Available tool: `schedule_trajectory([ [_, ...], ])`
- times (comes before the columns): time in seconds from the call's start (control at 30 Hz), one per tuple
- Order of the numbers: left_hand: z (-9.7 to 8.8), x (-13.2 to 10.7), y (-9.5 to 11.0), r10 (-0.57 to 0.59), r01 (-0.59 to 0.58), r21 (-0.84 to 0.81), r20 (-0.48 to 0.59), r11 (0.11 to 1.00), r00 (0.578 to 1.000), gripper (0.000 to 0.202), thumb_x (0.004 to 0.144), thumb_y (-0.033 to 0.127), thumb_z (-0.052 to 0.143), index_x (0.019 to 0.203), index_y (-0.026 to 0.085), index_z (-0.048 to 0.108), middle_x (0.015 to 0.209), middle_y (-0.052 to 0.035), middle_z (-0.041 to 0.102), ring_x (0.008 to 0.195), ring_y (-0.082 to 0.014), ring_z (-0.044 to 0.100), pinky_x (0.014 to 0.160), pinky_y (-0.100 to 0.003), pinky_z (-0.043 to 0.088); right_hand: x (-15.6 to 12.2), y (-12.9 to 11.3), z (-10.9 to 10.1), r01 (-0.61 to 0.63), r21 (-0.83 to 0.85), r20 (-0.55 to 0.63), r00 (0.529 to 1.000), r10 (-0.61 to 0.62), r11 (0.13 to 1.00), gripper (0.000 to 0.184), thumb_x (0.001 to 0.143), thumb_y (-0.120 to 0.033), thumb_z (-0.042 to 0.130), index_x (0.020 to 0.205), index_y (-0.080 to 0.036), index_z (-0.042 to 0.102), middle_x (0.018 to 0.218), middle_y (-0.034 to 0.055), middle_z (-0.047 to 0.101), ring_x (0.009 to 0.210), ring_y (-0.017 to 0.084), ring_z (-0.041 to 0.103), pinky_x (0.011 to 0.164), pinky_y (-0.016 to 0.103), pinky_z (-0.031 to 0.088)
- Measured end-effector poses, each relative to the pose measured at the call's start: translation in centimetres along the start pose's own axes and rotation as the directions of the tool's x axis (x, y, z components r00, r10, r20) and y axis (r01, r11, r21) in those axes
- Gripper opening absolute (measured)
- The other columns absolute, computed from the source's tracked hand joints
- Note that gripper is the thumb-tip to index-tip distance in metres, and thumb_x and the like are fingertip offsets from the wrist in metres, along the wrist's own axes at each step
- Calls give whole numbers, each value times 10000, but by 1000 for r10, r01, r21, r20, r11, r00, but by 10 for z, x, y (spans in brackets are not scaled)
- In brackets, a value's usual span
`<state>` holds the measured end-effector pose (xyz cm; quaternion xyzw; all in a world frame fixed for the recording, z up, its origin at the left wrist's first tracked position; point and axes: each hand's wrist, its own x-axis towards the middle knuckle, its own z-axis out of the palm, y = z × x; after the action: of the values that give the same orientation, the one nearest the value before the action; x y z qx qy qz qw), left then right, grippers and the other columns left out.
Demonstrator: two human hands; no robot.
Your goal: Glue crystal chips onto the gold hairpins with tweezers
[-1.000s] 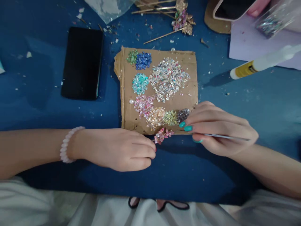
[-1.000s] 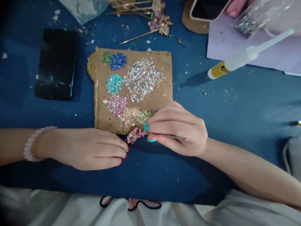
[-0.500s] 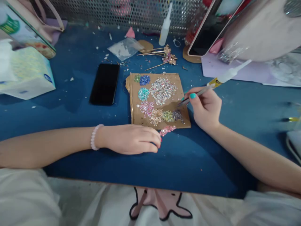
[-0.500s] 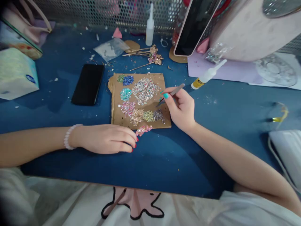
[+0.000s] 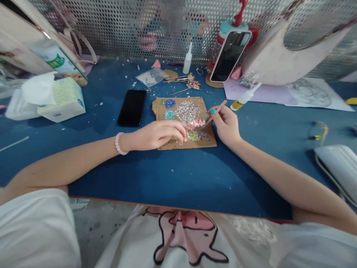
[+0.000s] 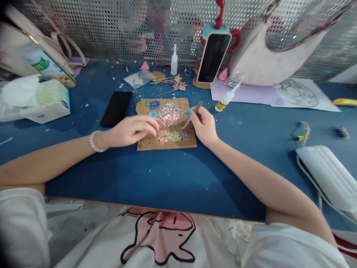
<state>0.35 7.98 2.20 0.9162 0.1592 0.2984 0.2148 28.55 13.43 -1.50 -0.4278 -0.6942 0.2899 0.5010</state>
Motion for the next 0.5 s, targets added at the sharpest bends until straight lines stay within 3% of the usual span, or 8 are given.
schedule_trajectory([
  [0.07,-12,5,-24,-45,50,48,-114,998,992,302,993,79,453,1046,263,686,1155,-40,697,1244,-227,660,1055,-445,591,1,1,1,-9,6,9,1000,9,1000,427,919,-643,602,878,-219,633,742,-6,631,654,126,585,636,287,500],
  [0.13,-31,14,-63,-107,130,70,-268,989,958,219,970,125,524,996,252,700,1195,-51,631,1286,-272,577,1173,-582,465,1,1,1,-17,12,19,1000,17,1000,401,923,-612,604,872,-216,630,741,-5,625,657,126,579,635,289,498],
  [0.2,-56,28,-112,-209,229,-11,-452,973,867,124,906,173,667,976,272,692,1287,-36,563,1326,-257,493,1218,-548,429,0,0,1,-24,15,33,999,23,1000,372,925,-579,610,869,-212,632,750,0,628,668,129,581,645,294,499],
  [0.27,-82,46,-164,-303,292,-110,-547,950,780,310,839,183,777,1085,305,634,1389,-9,501,1350,-223,443,1223,-500,444,-1,-1,1,-30,16,47,998,30,999,346,926,-550,615,871,-208,639,762,6,638,685,134,588,655,299,497],
  [0.33,-103,65,-210,-411,338,-238,-610,910,677,494,815,196,826,1210,316,556,1397,11,516,1250,-176,528,1210,-510,455,-3,-3,0,-38,20,61,997,37,999,332,925,-533,619,874,-207,647,773,12,651,703,139,595,661,301,496],
  [0.43,-120,90,-259,-513,332,-392,-680,858,523,427,941,318,708,1328,204,567,1351,-74,598,1177,-208,628,1063,-470,549,-4,-5,0,-49,35,90,995,46,998,347,926,-547,619,871,-206,652,775,16,660,709,142,600,670,305,508],
  [0.5,-123,103,-279,-532,268,-460,-707,846,466,426,964,370,677,1331,174,584,1316,-89,627,1163,-219,649,1012,-448,575,-4,-6,0,-54,49,112,993,48,997,375,924,-574,615,866,-205,653,772,16,660,703,140,598,670,305,515],
])
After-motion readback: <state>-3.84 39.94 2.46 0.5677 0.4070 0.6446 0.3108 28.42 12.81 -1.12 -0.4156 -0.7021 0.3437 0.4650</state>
